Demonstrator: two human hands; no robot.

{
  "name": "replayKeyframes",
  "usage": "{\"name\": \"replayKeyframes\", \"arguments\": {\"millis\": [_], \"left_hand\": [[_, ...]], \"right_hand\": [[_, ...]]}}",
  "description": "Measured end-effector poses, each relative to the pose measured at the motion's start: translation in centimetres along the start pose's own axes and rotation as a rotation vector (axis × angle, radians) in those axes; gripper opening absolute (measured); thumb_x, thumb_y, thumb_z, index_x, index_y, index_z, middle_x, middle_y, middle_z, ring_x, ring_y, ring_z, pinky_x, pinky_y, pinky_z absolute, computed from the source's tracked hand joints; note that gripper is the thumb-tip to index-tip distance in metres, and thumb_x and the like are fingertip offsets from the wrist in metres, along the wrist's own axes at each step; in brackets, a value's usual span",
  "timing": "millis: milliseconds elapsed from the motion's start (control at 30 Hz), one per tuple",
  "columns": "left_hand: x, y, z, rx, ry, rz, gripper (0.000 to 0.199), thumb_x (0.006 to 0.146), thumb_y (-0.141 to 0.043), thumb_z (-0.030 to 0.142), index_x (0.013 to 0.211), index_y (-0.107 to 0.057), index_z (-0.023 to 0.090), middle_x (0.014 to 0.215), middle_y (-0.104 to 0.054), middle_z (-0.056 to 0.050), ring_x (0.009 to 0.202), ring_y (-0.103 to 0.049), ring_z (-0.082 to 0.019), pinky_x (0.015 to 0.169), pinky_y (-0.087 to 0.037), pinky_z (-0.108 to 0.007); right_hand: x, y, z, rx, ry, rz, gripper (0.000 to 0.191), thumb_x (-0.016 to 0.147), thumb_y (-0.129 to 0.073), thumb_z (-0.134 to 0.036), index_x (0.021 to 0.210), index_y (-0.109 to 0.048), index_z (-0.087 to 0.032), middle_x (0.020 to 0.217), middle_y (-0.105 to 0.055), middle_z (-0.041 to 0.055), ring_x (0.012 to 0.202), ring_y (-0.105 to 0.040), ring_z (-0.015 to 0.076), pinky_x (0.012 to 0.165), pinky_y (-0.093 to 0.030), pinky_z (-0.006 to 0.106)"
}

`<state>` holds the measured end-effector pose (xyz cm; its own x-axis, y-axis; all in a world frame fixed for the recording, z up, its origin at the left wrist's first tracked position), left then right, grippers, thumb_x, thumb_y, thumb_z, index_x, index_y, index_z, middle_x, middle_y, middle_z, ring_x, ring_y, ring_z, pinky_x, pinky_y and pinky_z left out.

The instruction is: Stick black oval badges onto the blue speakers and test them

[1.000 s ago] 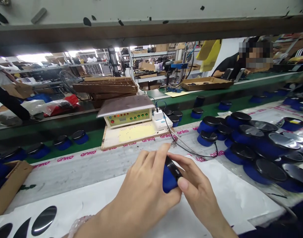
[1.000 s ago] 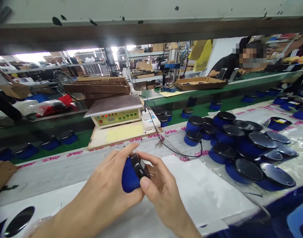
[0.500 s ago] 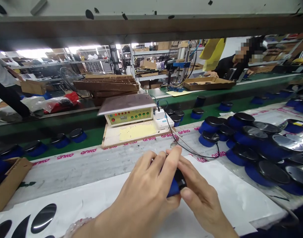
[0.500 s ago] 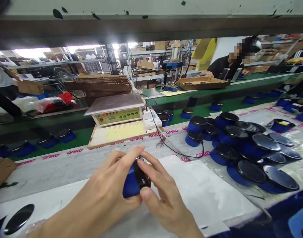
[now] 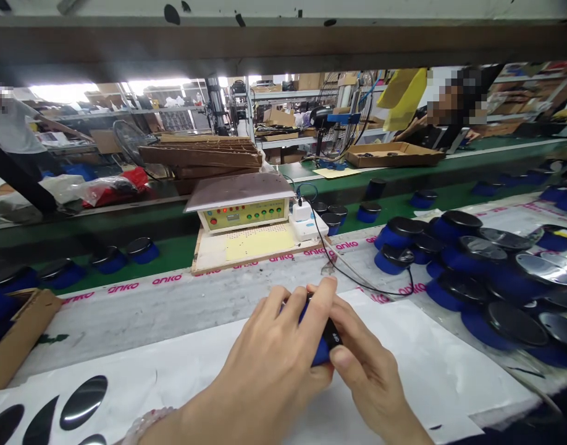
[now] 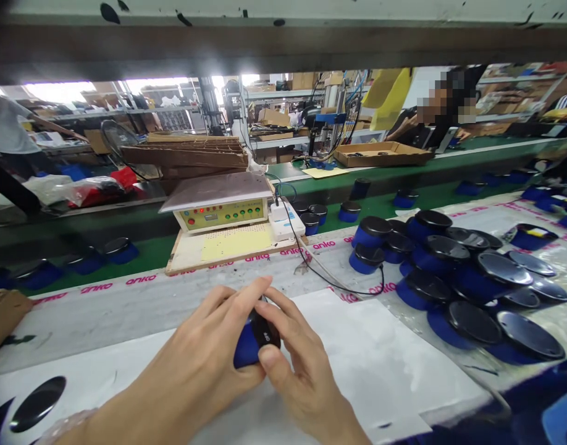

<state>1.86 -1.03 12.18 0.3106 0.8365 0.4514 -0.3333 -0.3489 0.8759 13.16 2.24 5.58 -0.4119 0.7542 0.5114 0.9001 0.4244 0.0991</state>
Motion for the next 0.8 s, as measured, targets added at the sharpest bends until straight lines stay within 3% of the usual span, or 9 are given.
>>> {"name": "replayKeyframes", "arguments": {"millis": [133, 267, 433, 567, 667, 733, 800], "left_hand": [[0.2, 0.2, 0.1, 0.102, -0.037, 0.05, 0.073, 0.072, -0.051, 0.009, 0.14, -0.024, 0.017, 0.108, -0.066, -0.007, 0.084, -0.057, -0.023, 0.071, -0.052, -0.034], [0.5, 0.1, 0.4, 0.286, -0.079, 0.048, 0.065, 0.076, -0.051, 0.008, 0.138, -0.031, 0.012, 0.105, -0.066, -0.009, 0.079, -0.057, -0.022, 0.067, -0.051, -0.034], [0.3, -0.7, 0.8, 0.391, -0.128, 0.058, 0.062, 0.077, -0.056, 0.01, 0.136, -0.036, 0.009, 0.1, -0.067, -0.011, 0.074, -0.059, -0.024, 0.062, -0.052, -0.035], [0.1, -1.4, 0.8, 0.384, -0.138, 0.045, 0.057, 0.076, -0.056, 0.01, 0.132, -0.042, 0.009, 0.103, -0.067, -0.013, 0.075, -0.06, -0.025, 0.063, -0.054, -0.037], [0.2, -1.6, -1.6, 0.179, -0.064, 0.029, 0.062, 0.079, -0.06, 0.019, 0.136, -0.035, 0.015, 0.111, -0.063, -0.011, 0.088, -0.061, -0.025, 0.073, -0.055, -0.037], [0.2, -1.8, -5.0, 0.019, 0.072, 0.024, 0.061, 0.084, -0.058, 0.03, 0.138, -0.031, 0.022, 0.118, -0.057, -0.009, 0.102, -0.059, -0.025, 0.084, -0.052, -0.038], [-0.4, -2.3, -9.6, -0.04, 0.253, 0.057, 0.059, 0.087, -0.054, 0.039, 0.139, -0.03, 0.025, 0.124, -0.051, -0.011, 0.112, -0.055, -0.027, 0.093, -0.048, -0.044]], "right_hand": [[0.2, -0.4, 0.1, 0.144, -0.106, 0.04, 0.038, 0.095, -0.047, -0.033, 0.133, -0.049, -0.036, 0.146, -0.042, 0.0012, 0.135, -0.036, 0.0251, 0.109, -0.035, 0.043], [0.5, -1.0, -0.1, 0.259, -0.206, 0.12, 0.041, 0.092, -0.044, -0.022, 0.131, -0.05, -0.033, 0.142, -0.046, 0.0011, 0.132, -0.04, 0.0227, 0.108, -0.037, 0.042], [0.6, -1.4, 0.2, 0.286, -0.264, 0.224, 0.045, 0.082, -0.04, -0.011, 0.121, -0.054, -0.028, 0.131, -0.056, 0.0027, 0.121, -0.052, 0.02, 0.102, -0.043, 0.037], [0.5, -1.9, 0.3, 0.266, -0.292, 0.229, 0.049, 0.082, -0.038, -0.01, 0.125, -0.051, -0.028, 0.13, -0.056, 0.0018, 0.122, -0.051, 0.0183, 0.104, -0.041, 0.035], [1.0, -0.9, -0.1, 0.043, -0.304, 0.074, 0.049, 0.088, -0.04, -0.015, 0.136, -0.043, -0.027, 0.133, -0.055, 0.0055, 0.121, -0.052, 0.0196, 0.098, -0.045, 0.034], [1.7, 1.5, 0.4, -0.362, -0.347, -0.074, 0.045, 0.094, -0.041, -0.023, 0.138, -0.04, -0.027, 0.131, -0.057, 0.0069, 0.117, -0.056, 0.0189, 0.091, -0.049, 0.03], [2.4, 5.5, 1.5, -0.902, -0.42, -0.127, 0.038, 0.097, -0.038, -0.025, 0.135, -0.045, -0.024, 0.125, -0.061, 0.0081, 0.111, -0.059, 0.0188, 0.087, -0.05, 0.029]]}}
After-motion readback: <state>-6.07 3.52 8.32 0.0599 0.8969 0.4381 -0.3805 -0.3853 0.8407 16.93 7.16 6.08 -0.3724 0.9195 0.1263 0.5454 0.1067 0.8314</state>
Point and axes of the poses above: each hand's wrist, its own x-axis towards the middle knuckle, its own y-axis out of the back of the hand, z = x × y, the point moved 5 cm from there along x, towards the middle knuckle
